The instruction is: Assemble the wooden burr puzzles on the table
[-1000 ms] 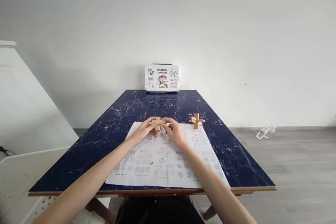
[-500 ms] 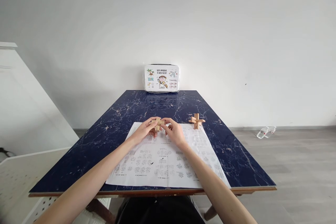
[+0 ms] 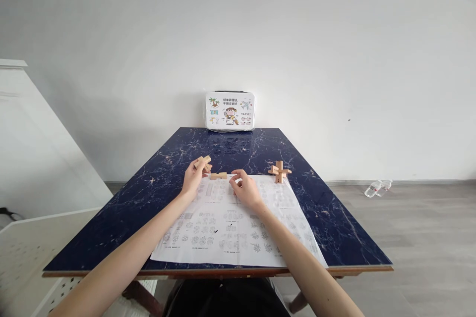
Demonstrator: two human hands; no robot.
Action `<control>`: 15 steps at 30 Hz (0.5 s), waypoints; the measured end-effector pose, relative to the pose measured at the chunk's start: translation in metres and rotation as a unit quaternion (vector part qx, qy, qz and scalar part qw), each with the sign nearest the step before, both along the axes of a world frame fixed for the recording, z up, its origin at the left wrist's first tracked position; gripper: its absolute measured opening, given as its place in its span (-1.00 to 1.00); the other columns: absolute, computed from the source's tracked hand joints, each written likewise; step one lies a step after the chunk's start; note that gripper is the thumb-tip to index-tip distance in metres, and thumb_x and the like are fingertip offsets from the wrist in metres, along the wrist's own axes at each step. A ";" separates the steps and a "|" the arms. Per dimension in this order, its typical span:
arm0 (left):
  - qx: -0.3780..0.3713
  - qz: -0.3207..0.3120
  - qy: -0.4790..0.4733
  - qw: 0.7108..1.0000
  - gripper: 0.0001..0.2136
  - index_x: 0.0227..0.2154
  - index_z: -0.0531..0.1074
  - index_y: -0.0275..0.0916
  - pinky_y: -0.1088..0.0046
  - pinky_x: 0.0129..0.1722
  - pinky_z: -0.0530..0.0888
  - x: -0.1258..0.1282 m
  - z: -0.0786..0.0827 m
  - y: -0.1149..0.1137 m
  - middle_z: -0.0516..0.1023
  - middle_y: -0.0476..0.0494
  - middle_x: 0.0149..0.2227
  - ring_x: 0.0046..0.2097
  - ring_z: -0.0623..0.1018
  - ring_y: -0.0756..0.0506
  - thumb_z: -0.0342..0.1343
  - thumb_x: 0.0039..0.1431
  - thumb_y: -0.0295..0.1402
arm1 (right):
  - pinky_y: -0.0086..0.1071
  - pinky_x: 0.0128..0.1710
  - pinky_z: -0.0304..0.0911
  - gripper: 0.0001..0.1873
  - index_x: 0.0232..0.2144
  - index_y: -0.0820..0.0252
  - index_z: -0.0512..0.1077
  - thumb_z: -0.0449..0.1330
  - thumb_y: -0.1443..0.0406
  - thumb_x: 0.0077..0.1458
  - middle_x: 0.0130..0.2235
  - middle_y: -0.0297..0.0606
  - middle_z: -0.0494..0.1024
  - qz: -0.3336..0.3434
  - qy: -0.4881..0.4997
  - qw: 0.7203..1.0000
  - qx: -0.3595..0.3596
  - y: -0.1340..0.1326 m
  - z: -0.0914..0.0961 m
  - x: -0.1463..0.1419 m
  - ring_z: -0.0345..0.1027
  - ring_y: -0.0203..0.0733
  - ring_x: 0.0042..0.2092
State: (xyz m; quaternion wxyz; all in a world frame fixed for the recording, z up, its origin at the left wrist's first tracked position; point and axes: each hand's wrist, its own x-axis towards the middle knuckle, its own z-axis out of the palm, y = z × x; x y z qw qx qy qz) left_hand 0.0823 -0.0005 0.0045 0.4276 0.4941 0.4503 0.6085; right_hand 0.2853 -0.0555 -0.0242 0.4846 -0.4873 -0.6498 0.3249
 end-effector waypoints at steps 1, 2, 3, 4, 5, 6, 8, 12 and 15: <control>-0.002 0.011 0.004 1.000 -0.57 -0.03 0.46 -0.31 0.44 -0.26 0.53 0.000 -0.002 0.002 0.65 -0.24 -0.20 -0.23 0.63 -0.09 0.24 0.21 -0.07 | -0.34 -0.47 0.28 -0.71 -0.06 0.10 0.33 0.12 0.13 0.21 -0.15 -0.29 0.54 0.002 -0.004 1.000 0.000 0.000 0.000 0.000 0.43 -0.28 -0.49; -0.006 0.014 0.003 1.000 -0.59 -0.05 0.47 -0.32 0.43 -0.18 0.53 0.000 -0.004 0.003 0.66 -0.24 -0.18 -0.17 0.64 -0.11 0.24 0.22 -0.09 | -0.34 -0.47 0.28 -0.72 -0.06 0.10 0.34 0.11 0.14 0.21 -0.16 -0.29 0.54 0.002 -0.007 1.000 0.001 0.000 0.000 0.000 0.43 -0.28 -0.49; -0.013 0.010 -0.004 1.000 -0.61 -0.06 0.47 -0.32 0.40 -0.13 0.53 0.000 -0.005 0.004 0.65 -0.25 -0.16 -0.13 0.64 -0.12 0.25 0.22 -0.11 | -0.34 -0.46 0.28 -0.72 -0.07 0.10 0.34 0.11 0.15 0.21 -0.16 -0.30 0.54 0.003 -0.010 1.000 0.003 0.000 0.000 0.000 0.43 -0.28 -0.49; -0.021 0.002 -0.015 1.000 -0.62 -0.06 0.46 -0.32 0.37 -0.10 0.54 0.001 -0.006 0.004 0.65 -0.27 -0.14 -0.12 0.65 -0.14 0.25 0.21 -0.13 | -0.34 -0.45 0.28 -0.73 -0.07 0.10 0.34 0.11 0.16 0.21 -0.17 -0.30 0.54 0.003 -0.011 1.000 0.005 0.000 0.000 0.000 0.42 -0.29 -0.49; -0.032 -0.011 -0.027 0.999 -0.62 -0.05 0.44 -0.31 0.33 -0.08 0.55 0.003 -0.007 0.003 0.65 -0.28 -0.12 -0.12 0.66 -0.15 0.26 0.21 -0.14 | -0.34 -0.45 0.28 -0.74 -0.07 0.10 0.34 0.10 0.16 0.21 -0.17 -0.31 0.55 0.004 -0.012 1.000 0.006 0.000 -0.001 0.000 0.42 -0.29 -0.50; -0.044 -0.027 -0.038 0.998 -0.62 -0.04 0.42 -0.31 0.29 -0.07 0.56 0.004 -0.007 0.001 0.65 -0.29 -0.11 -0.14 0.67 -0.15 0.26 0.22 -0.15 | -0.34 -0.45 0.28 -0.74 -0.07 0.10 0.33 0.10 0.16 0.21 -0.18 -0.31 0.55 0.005 -0.014 1.000 0.006 0.000 -0.001 0.000 0.42 -0.29 -0.50; -0.067 -0.069 -0.048 0.994 -0.62 -0.02 0.39 -0.30 0.22 -0.08 0.59 0.007 -0.006 -0.003 0.65 -0.30 -0.13 -0.19 0.68 -0.17 0.25 0.24 -0.16 | -0.34 -0.45 0.29 -0.73 -0.06 0.09 0.33 0.09 0.17 0.22 -0.18 -0.31 0.55 0.006 -0.024 1.000 0.010 0.001 -0.002 0.000 0.42 -0.28 -0.50; -0.093 -0.165 -0.025 0.982 -0.65 -0.03 0.40 -0.28 0.14 -0.07 0.61 0.012 -0.002 -0.015 0.65 -0.31 -0.14 -0.22 0.69 -0.19 0.24 0.27 -0.17 | -0.29 -0.34 0.38 -0.73 -0.06 0.11 0.37 0.09 0.19 0.22 -0.07 -0.20 0.52 -0.030 -0.073 0.995 0.055 0.005 -0.008 0.000 0.44 -0.27 -0.43; -0.090 -0.189 -0.003 0.978 -0.65 -0.02 0.41 -0.26 0.15 -0.08 0.61 0.014 0.001 -0.020 0.65 -0.32 -0.11 -0.22 0.68 -0.18 0.25 0.27 -0.15 | -0.23 -0.24 0.43 -0.64 0.03 0.13 0.39 0.13 0.16 0.22 0.07 -0.06 0.43 -0.059 -0.105 0.990 0.076 0.008 -0.013 0.001 0.49 -0.21 -0.30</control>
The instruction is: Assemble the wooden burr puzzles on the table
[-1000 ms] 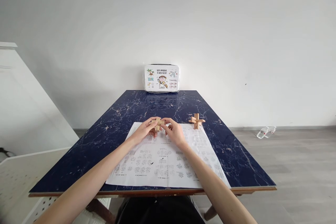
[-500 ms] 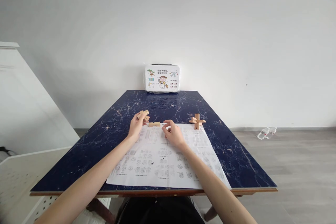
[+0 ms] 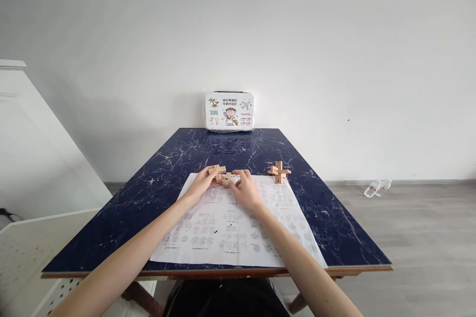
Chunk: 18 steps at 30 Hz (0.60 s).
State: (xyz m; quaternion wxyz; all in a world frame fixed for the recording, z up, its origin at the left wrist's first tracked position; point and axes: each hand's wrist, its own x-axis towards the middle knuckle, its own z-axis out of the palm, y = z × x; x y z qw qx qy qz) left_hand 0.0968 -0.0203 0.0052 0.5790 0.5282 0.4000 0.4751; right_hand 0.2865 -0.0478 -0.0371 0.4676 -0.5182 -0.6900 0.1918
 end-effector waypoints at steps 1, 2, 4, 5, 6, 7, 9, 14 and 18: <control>0.006 -0.003 0.005 1.000 -0.65 -0.02 0.41 -0.26 0.16 -0.11 0.61 0.000 0.000 -0.001 0.65 -0.32 -0.10 -0.23 0.67 -0.18 0.24 0.27 -0.14 | -0.20 -0.19 0.45 -0.59 0.07 0.13 0.38 0.15 0.14 0.22 0.12 -0.03 0.40 -0.001 -0.008 1.000 0.004 0.001 -0.002 0.000 0.51 -0.16 -0.24; 0.011 -0.005 0.010 1.000 -0.64 -0.02 0.41 -0.26 0.18 -0.15 0.62 0.000 0.000 -0.001 0.65 -0.31 -0.11 -0.25 0.66 -0.17 0.23 0.28 -0.13 | -0.16 -0.12 0.45 -0.54 0.12 0.12 0.37 0.17 0.12 0.21 0.16 0.00 0.38 0.001 -0.019 1.000 0.012 0.001 -0.003 0.001 0.51 -0.10 -0.14; 0.019 -0.006 0.023 1.000 -0.64 -0.01 0.41 -0.25 0.26 -0.25 0.61 0.000 0.000 -0.001 0.65 -0.28 -0.16 -0.30 0.65 -0.15 0.21 0.29 -0.10 | -0.05 0.08 0.37 -0.45 0.19 0.09 0.33 0.22 0.09 0.19 0.24 0.00 0.35 0.014 -0.054 0.998 0.035 0.002 -0.005 0.001 0.42 0.05 0.10; 0.022 -0.004 0.028 0.999 -0.63 -0.01 0.42 -0.25 0.30 -0.30 0.60 0.000 0.001 -0.001 0.65 -0.26 -0.18 -0.32 0.64 -0.14 0.20 0.29 -0.09 | 0.02 0.17 0.29 -0.41 0.22 0.08 0.32 0.24 0.09 0.18 0.26 -0.01 0.34 0.022 -0.076 0.996 0.047 0.002 -0.005 0.002 0.34 0.10 0.20; 0.024 -0.003 0.030 0.999 -0.62 -0.01 0.42 -0.25 0.34 -0.34 0.58 0.000 0.001 -0.001 0.65 -0.25 -0.20 -0.34 0.63 -0.12 0.19 0.29 -0.08 | 0.07 0.23 0.22 -0.39 0.24 0.07 0.31 0.25 0.08 0.18 0.27 -0.03 0.36 0.029 -0.097 0.993 0.055 0.002 -0.006 0.002 0.26 0.14 0.26; 0.024 -0.001 0.029 0.999 -0.61 -0.01 0.42 -0.26 0.37 -0.37 0.56 0.000 0.001 0.000 0.64 -0.26 -0.19 -0.35 0.63 -0.11 0.19 0.29 -0.07 | 0.11 0.26 0.17 -0.38 0.25 0.06 0.31 0.26 0.08 0.18 0.26 -0.04 0.38 0.034 -0.115 0.991 0.058 0.002 -0.006 0.002 0.22 0.16 0.29; 0.024 0.001 0.024 0.999 -0.58 0.02 0.41 -0.27 0.41 -0.38 0.53 0.000 0.002 0.000 0.63 -0.29 -0.15 -0.35 0.61 -0.08 0.23 0.26 -0.07 | 0.13 0.25 0.16 -0.40 0.23 0.05 0.33 0.26 0.07 0.19 0.22 -0.06 0.45 0.039 -0.136 0.988 0.054 0.001 -0.006 0.001 0.24 0.16 0.28; 0.027 0.002 0.058 0.998 -0.42 0.12 0.36 -0.27 0.41 -0.34 0.49 0.000 0.003 0.000 0.62 -0.28 -0.10 -0.28 0.59 -0.08 0.41 0.08 -0.22 | 0.09 0.26 0.16 -0.35 0.28 0.07 0.29 0.24 0.04 0.21 0.28 -0.04 0.37 0.040 -0.137 0.988 0.059 0.000 -0.005 0.001 0.20 0.14 0.31; 0.029 -0.001 0.062 0.998 -0.40 0.12 0.35 -0.26 0.39 -0.30 0.49 0.000 0.002 0.000 0.62 -0.25 -0.12 -0.22 0.59 -0.11 0.41 0.05 -0.26 | 0.13 0.28 0.12 -0.33 0.32 0.03 0.24 0.22 0.03 0.23 0.32 -0.08 0.32 0.063 -0.158 0.984 0.058 -0.003 -0.001 0.000 0.12 0.16 0.35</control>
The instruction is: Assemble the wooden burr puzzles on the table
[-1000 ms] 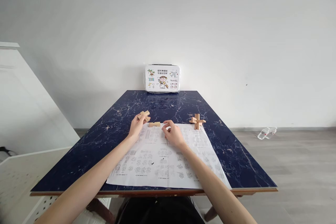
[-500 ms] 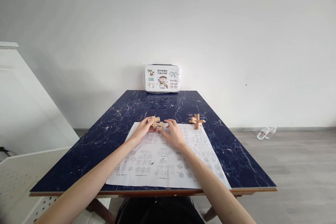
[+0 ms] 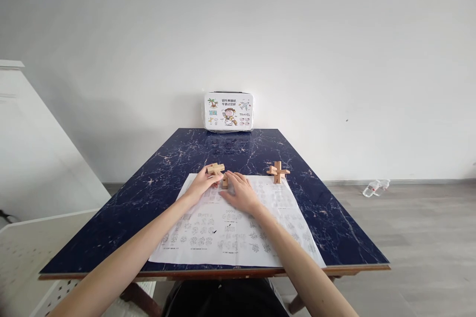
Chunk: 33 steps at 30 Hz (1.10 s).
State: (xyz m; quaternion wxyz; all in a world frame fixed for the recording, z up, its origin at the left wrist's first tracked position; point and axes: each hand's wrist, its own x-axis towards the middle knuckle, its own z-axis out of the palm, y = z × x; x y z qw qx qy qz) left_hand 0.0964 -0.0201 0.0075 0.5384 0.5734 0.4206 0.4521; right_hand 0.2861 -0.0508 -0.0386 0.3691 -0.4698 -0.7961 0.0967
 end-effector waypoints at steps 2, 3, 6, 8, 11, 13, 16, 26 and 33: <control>0.000 0.010 -0.007 1.000 -0.45 0.09 0.36 -0.28 0.39 -0.31 0.48 0.001 0.000 0.000 0.61 -0.26 -0.11 -0.24 0.59 -0.10 0.39 0.07 -0.28 | 0.09 0.25 0.16 -0.40 0.27 0.04 0.30 0.22 0.06 0.23 0.24 -0.10 0.42 0.008 -0.004 1.000 0.004 -0.001 0.002 -0.001 0.20 0.14 0.29; 0.000 0.014 -0.009 1.000 -0.48 0.08 0.37 -0.28 0.39 -0.32 0.48 0.001 0.001 -0.001 0.61 -0.26 -0.11 -0.26 0.58 -0.09 0.38 0.08 -0.29 | 0.06 0.23 0.18 -0.43 0.24 0.05 0.32 0.22 0.07 0.23 0.20 -0.11 0.46 0.013 -0.003 1.000 0.008 -0.002 0.003 -0.001 0.24 0.12 0.25; 0.003 0.018 -0.014 1.000 -0.49 0.07 0.36 -0.27 0.40 -0.33 0.49 0.002 0.001 -0.001 0.60 -0.27 -0.09 -0.28 0.58 -0.07 0.38 0.08 -0.32 | 0.01 0.19 0.23 -0.45 0.20 0.05 0.36 0.24 0.08 0.21 0.11 -0.12 0.52 0.020 0.003 1.000 0.011 -0.002 0.004 -0.001 0.31 0.10 0.17; 0.006 0.016 -0.011 1.000 -0.45 0.09 0.35 -0.26 0.41 -0.32 0.49 0.001 0.000 -0.001 0.59 -0.29 -0.04 -0.26 0.59 -0.08 0.40 0.06 -0.32 | 0.02 0.19 0.22 -0.45 0.19 0.05 0.36 0.25 0.09 0.20 0.13 -0.12 0.51 0.024 0.006 1.000 0.009 -0.001 0.005 -0.001 0.30 0.11 0.18; 0.010 0.011 -0.005 1.000 -0.40 0.11 0.34 -0.24 0.42 -0.32 0.49 0.000 -0.002 0.000 0.58 -0.31 0.02 -0.20 0.60 -0.10 0.42 0.03 -0.31 | 0.02 0.18 0.24 -0.45 0.16 0.09 0.38 0.29 0.10 0.16 0.10 -0.10 0.51 0.017 0.021 1.000 -0.006 -0.001 0.005 -0.002 0.31 0.11 0.17; 0.019 0.008 -0.007 1.000 -0.40 0.11 0.33 -0.23 0.42 -0.32 0.50 -0.001 -0.004 0.001 0.58 -0.30 0.02 -0.17 0.61 -0.12 0.43 0.03 -0.30 | -0.03 0.12 0.31 -0.41 0.14 0.11 0.38 0.34 0.09 0.10 0.06 -0.09 0.50 0.005 0.050 0.998 -0.023 0.000 0.005 -0.002 0.37 0.07 0.09; 0.044 0.019 -0.007 0.999 -0.43 0.08 0.36 -0.22 0.45 -0.36 0.49 0.000 -0.004 0.002 0.58 -0.29 0.02 -0.13 0.60 -0.13 0.43 0.03 -0.27 | -0.13 -0.03 0.42 -0.38 0.13 0.10 0.37 0.37 0.11 0.04 0.05 -0.10 0.42 -0.009 0.106 0.994 -0.023 0.001 0.005 -0.002 0.44 -0.05 -0.07; 0.066 -0.029 0.049 0.996 -0.44 0.03 0.44 -0.22 0.50 -0.42 0.43 0.002 0.001 -0.003 0.60 -0.26 -0.01 -0.23 0.57 -0.08 0.44 -0.01 -0.15 | -0.08 0.02 0.37 -0.44 0.22 0.00 0.24 0.19 0.32 0.18 0.18 -0.05 0.37 -0.028 0.162 0.984 0.073 -0.005 0.020 0.000 0.34 0.07 0.13; 0.072 -0.064 0.054 0.994 -0.52 -0.05 0.53 -0.23 0.49 -0.41 0.41 -0.001 0.006 -0.005 0.61 -0.23 -0.08 -0.30 0.54 -0.06 0.42 0.01 -0.12 | 0.00 0.12 0.30 -0.45 0.25 -0.04 0.26 0.18 0.25 0.23 0.22 -0.11 0.41 -0.017 0.118 0.990 0.075 -0.011 0.028 0.001 0.25 0.12 0.23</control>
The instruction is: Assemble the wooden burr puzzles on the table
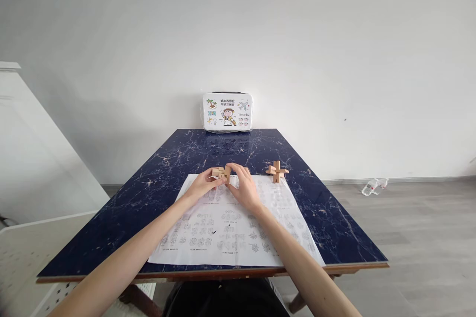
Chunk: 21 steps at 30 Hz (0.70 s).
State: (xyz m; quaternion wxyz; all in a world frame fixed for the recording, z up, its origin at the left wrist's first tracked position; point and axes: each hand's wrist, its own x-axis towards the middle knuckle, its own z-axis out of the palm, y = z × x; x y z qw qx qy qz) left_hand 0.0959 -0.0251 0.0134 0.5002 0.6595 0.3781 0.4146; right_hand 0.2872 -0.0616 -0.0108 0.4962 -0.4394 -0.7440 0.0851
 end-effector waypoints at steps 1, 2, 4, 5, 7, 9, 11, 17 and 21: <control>-0.005 -0.006 -0.001 1.000 -0.54 -0.05 0.54 -0.23 0.49 -0.40 0.41 -0.001 0.001 0.000 0.61 -0.23 -0.08 -0.30 0.54 -0.07 0.40 0.02 -0.11 | 0.00 0.14 0.29 -0.45 0.26 -0.05 0.26 0.18 0.25 0.24 0.22 -0.12 0.40 0.004 -0.003 1.000 0.000 0.000 0.000 0.000 0.25 0.12 0.24; -0.009 -0.012 -0.002 1.000 -0.55 -0.06 0.55 -0.22 0.48 -0.39 0.41 -0.002 0.002 0.000 0.61 -0.23 -0.09 -0.29 0.54 -0.07 0.39 0.04 -0.11 | 0.00 0.15 0.27 -0.44 0.26 -0.05 0.25 0.18 0.25 0.24 0.23 -0.13 0.40 0.008 -0.006 1.000 0.001 0.000 0.000 0.000 0.24 0.11 0.24; -0.017 -0.026 -0.004 1.000 -0.58 -0.07 0.57 -0.21 0.47 -0.37 0.42 -0.003 0.004 0.001 0.62 -0.22 -0.09 -0.28 0.53 -0.08 0.37 0.07 -0.10 | -0.01 0.19 0.24 -0.44 0.27 -0.05 0.24 0.19 0.25 0.25 0.24 -0.14 0.40 0.014 -0.012 1.000 0.008 0.000 0.000 0.001 0.24 0.09 0.25; -0.019 -0.032 -0.003 0.999 -0.59 -0.07 0.58 -0.20 0.47 -0.37 0.42 -0.004 0.005 0.000 0.62 -0.22 -0.09 -0.28 0.53 -0.07 0.36 0.07 -0.10 | -0.01 0.21 0.22 -0.43 0.28 -0.05 0.24 0.18 0.25 0.25 0.24 -0.15 0.39 0.016 -0.015 1.000 0.013 0.000 0.000 0.001 0.24 0.08 0.26; -0.017 -0.039 0.002 0.999 -0.59 -0.06 0.58 -0.19 0.47 -0.36 0.42 -0.005 0.006 0.000 0.61 -0.21 -0.07 -0.29 0.52 -0.05 0.37 0.06 -0.10 | -0.01 0.23 0.20 -0.43 0.29 -0.04 0.23 0.17 0.26 0.26 0.25 -0.15 0.39 0.012 -0.022 0.999 0.021 0.000 0.000 0.000 0.23 0.07 0.26; -0.011 -0.037 0.011 0.999 -0.56 -0.03 0.57 -0.18 0.47 -0.36 0.41 -0.005 0.007 -0.001 0.61 -0.20 -0.07 -0.32 0.51 -0.03 0.38 0.05 -0.11 | 0.01 0.25 0.18 -0.42 0.31 -0.04 0.21 0.15 0.27 0.27 0.26 -0.15 0.39 0.004 -0.035 0.999 0.024 -0.001 0.000 0.001 0.23 0.08 0.27; -0.002 -0.032 0.022 0.999 -0.53 0.01 0.56 -0.17 0.47 -0.36 0.40 -0.005 0.007 -0.002 0.61 -0.19 -0.07 -0.32 0.51 -0.03 0.40 0.03 -0.13 | 0.03 0.25 0.17 -0.42 0.32 -0.04 0.20 0.13 0.28 0.28 0.27 -0.16 0.38 -0.001 -0.052 0.998 0.025 -0.002 -0.001 0.002 0.22 0.10 0.28; 0.007 -0.051 0.036 0.998 -0.52 0.05 0.54 -0.12 0.47 -0.32 0.42 -0.009 0.005 0.001 0.62 -0.19 -0.03 -0.22 0.55 -0.08 0.40 0.05 -0.15 | 0.01 0.26 0.15 -0.40 0.34 -0.07 0.17 0.12 0.29 0.29 0.29 -0.19 0.36 0.010 -0.070 0.997 0.034 -0.003 -0.001 0.003 0.22 0.08 0.29; -0.018 -0.081 0.037 0.996 -0.52 0.08 0.53 -0.11 0.48 -0.33 0.40 -0.014 0.006 0.005 0.60 -0.19 -0.02 -0.25 0.53 -0.06 0.37 0.09 -0.13 | 0.00 0.23 0.18 -0.38 0.34 -0.05 0.17 0.16 0.26 0.28 0.28 -0.15 0.38 0.022 -0.064 0.997 0.033 -0.004 0.001 0.003 0.23 0.10 0.27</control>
